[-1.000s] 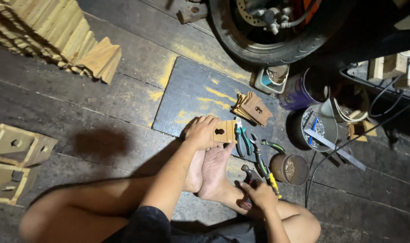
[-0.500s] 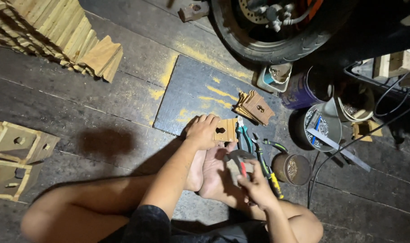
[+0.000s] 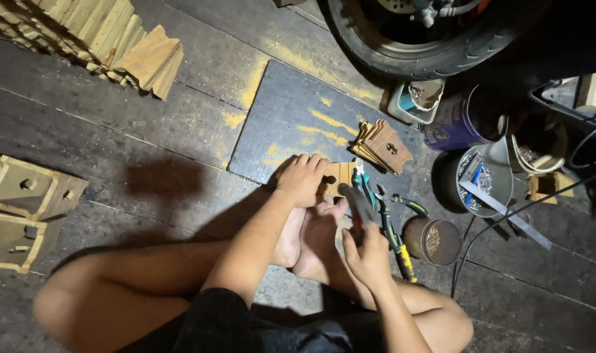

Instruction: The person assembles small wooden boxes by aligning panels, tapping them together with a hammer, and using a drill to secure them while sitting on the floor.

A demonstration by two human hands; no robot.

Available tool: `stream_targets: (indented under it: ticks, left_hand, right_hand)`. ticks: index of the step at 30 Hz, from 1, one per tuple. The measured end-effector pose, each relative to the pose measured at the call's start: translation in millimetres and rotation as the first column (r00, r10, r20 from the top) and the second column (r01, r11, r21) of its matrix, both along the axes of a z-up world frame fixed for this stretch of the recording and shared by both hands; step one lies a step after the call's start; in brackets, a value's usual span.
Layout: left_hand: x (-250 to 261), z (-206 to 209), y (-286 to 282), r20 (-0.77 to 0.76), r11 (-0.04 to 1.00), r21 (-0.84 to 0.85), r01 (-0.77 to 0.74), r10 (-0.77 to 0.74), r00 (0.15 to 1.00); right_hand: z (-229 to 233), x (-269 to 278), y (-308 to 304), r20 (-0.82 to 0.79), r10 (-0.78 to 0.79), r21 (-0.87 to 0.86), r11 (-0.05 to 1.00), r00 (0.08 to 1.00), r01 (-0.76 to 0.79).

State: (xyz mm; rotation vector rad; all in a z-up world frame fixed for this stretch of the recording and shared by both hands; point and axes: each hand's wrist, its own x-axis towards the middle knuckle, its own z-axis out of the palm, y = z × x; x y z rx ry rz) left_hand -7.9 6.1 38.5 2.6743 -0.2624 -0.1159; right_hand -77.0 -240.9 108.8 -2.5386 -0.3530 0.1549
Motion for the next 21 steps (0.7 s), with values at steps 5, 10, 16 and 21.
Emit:
stream_targets:
  ticks: [5, 10, 16, 21]
  left_hand:
    - [8, 0, 1, -0.058, 1.0, -0.023, 0.019, -0.021, 0.998]
    - [-2, 18, 4, -0.075, 1.0, -0.004, 0.029, -0.029, 0.997]
    - [-4, 8, -1, -0.114, 0.999, -0.039, -0.002, -0.002, 0.994]
    - [5, 3, 2, -0.061, 0.999, -0.035, 0.014, -0.016, 0.998]
  right_hand:
    - [-8, 14, 13, -0.119, 0.01, -0.021, 1.0, 0.993, -0.013]
    - [7, 2, 18, 0.072, -0.046, 0.119, 0.992, 0.996, 0.037]
    - [-9, 1, 7, -0.087, -0.018, 0.062, 0.998, 0.996, 0.024]
    - [-44, 10, 11, -0.081, 0.036, 0.013, 0.999, 0.996, -0.035]
